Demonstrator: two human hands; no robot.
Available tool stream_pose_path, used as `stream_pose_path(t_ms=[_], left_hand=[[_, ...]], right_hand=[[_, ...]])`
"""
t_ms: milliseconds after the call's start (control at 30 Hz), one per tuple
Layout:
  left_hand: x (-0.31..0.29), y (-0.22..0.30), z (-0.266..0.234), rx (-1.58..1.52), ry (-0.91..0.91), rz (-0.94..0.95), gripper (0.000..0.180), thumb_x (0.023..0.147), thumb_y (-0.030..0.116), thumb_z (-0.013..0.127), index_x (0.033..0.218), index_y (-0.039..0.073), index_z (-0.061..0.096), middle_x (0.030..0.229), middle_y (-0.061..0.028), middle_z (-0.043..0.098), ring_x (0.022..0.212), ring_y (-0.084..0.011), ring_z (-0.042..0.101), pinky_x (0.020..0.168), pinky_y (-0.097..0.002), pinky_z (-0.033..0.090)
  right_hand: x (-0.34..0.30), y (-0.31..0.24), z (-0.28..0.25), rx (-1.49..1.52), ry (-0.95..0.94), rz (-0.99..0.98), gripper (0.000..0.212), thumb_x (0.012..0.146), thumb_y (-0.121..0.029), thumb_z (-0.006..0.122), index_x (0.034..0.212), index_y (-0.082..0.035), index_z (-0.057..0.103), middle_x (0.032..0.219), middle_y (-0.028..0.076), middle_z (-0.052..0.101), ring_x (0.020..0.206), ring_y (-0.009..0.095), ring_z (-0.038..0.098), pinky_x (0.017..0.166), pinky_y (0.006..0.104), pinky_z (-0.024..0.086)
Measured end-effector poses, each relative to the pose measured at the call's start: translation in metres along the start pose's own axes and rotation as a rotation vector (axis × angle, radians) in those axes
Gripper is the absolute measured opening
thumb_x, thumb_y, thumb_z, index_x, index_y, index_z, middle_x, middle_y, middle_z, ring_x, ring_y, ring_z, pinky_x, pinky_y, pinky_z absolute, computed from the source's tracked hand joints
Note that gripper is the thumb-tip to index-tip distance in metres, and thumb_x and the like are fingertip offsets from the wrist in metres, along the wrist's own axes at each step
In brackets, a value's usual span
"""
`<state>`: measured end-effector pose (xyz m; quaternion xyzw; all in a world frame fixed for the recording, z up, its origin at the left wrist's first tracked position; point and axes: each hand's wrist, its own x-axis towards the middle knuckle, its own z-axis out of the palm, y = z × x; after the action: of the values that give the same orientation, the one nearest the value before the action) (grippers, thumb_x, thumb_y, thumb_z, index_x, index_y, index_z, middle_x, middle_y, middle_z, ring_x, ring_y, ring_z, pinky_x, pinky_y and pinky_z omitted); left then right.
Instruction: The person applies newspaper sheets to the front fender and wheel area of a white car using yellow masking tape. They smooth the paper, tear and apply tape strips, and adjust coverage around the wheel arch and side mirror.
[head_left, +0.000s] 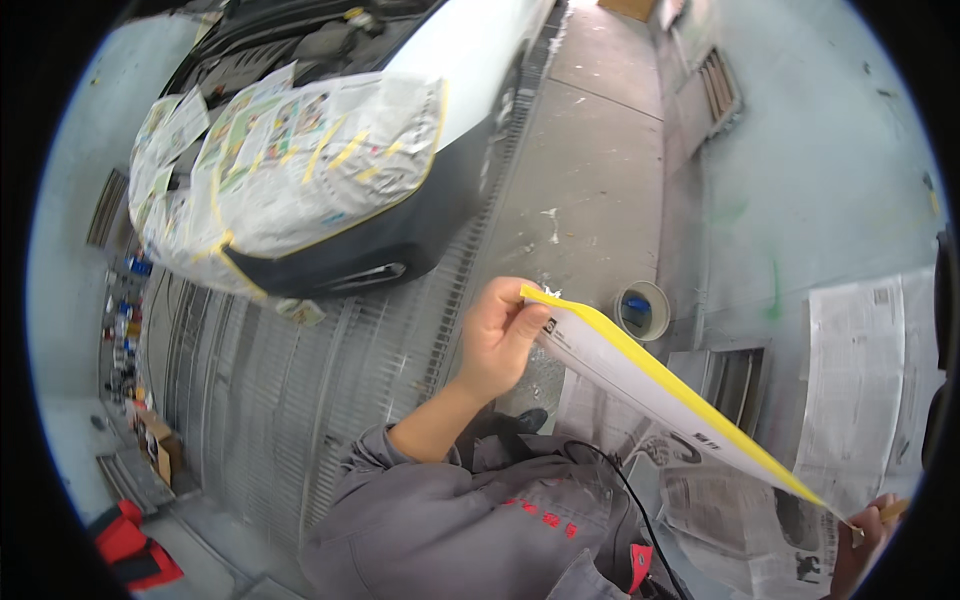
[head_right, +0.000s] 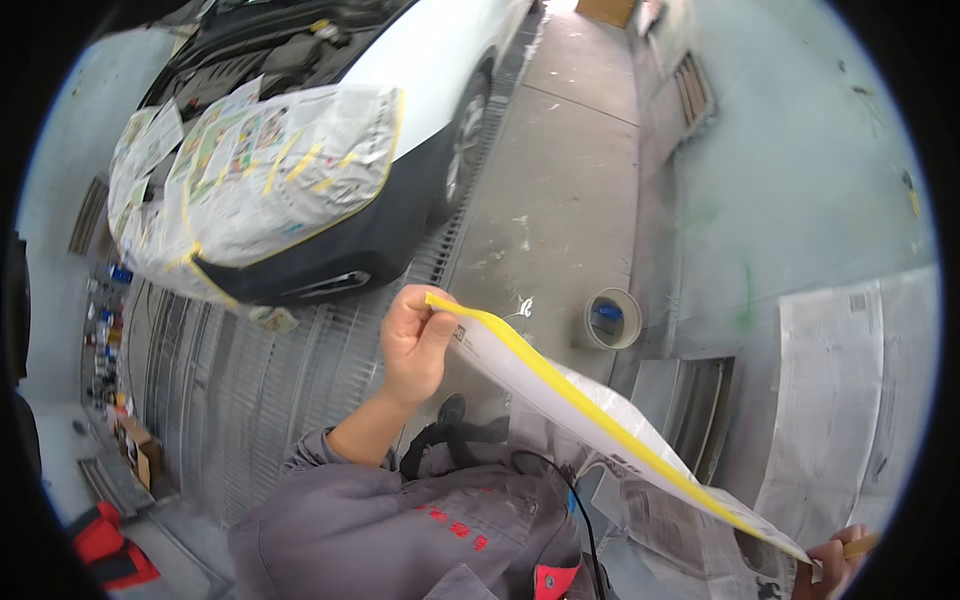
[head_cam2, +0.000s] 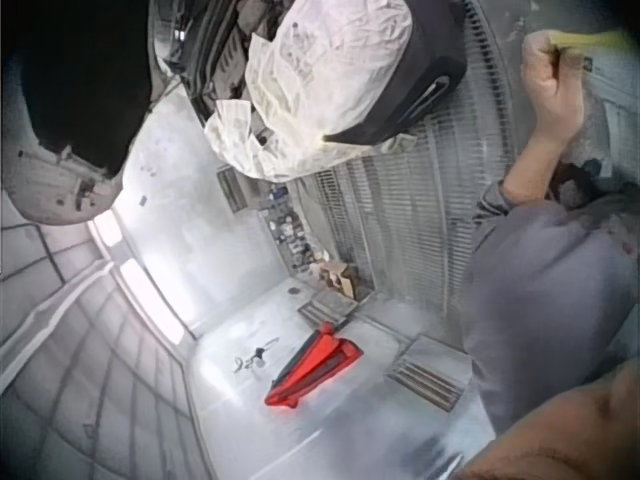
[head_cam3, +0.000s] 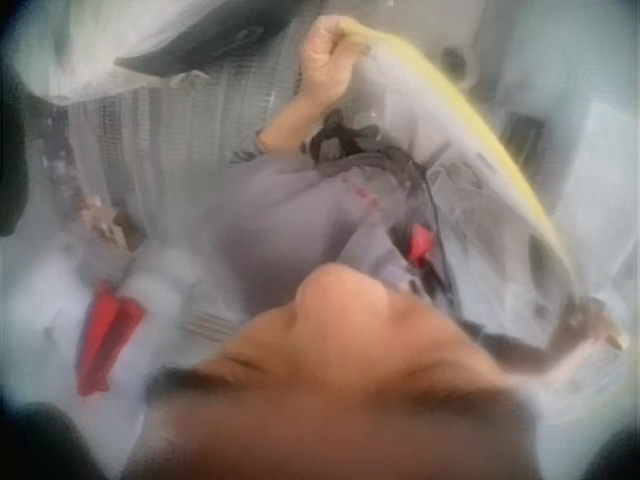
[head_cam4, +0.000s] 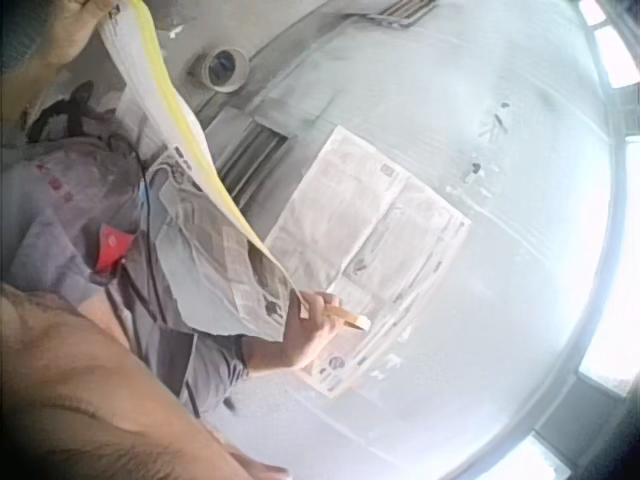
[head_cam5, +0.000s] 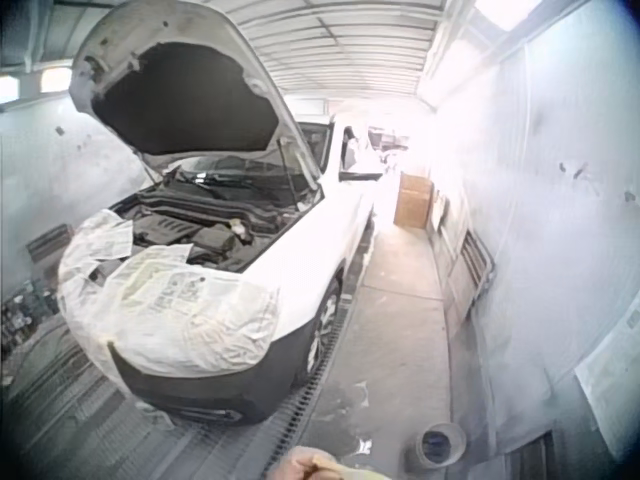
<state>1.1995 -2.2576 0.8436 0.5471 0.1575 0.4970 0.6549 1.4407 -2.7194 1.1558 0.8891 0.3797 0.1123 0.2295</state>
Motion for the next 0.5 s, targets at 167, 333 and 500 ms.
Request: stream_pose_path(t_ms=[167, 333, 500], left_hand=[[-0.021, 0.002, -0.071, -0.022, 0.178, -0.133, 0.016, 0.103, 0.013, 0.064, 0.113, 0.002, 0.060, 0.101, -0.0020, 0.066, 0.092, -0.0088, 0.062, 0.084, -0.0256, 0.051], [-0.092, 0.002, -0.140, 0.134, 0.514, -0.163, 0.015, 0.101, 0.010, 0.066, 0.112, 0.001, 0.064, 0.103, -0.0019, 0.068, 0.094, -0.0102, 0.063, 0.088, -0.0269, 0.052], [-0.203, 0.064, -0.201, 0.532, 0.898, -0.075, 0.013, 0.098, 0.001, 0.065, 0.110, -0.002, 0.068, 0.112, -0.0032, 0.063, 0.099, -0.0114, 0.062, 0.089, -0.0273, 0.051]], right_hand=[[0.098, -0.066, 0.019, 0.220, 0.055, -0.365, 0.015, 0.081, -0.001, 0.060, 0.095, -0.006, 0.054, 0.100, 0.011, 0.050, 0.100, 0.027, 0.051, 0.095, 0.0365, 0.040], [0.186, -0.159, 0.053, 0.508, 0.149, -0.620, 0.026, 0.062, 0.004, 0.074, 0.080, -0.001, 0.056, 0.095, 0.018, 0.056, 0.096, 0.039, 0.055, 0.090, 0.0448, 0.043], [0.253, -0.320, 0.075, 0.567, 0.072, -1.079, 0.014, 0.064, -0.006, 0.074, 0.075, -0.004, 0.065, 0.083, 0.018, 0.061, 0.086, 0.040, 0.059, 0.079, 0.0480, 0.047]])
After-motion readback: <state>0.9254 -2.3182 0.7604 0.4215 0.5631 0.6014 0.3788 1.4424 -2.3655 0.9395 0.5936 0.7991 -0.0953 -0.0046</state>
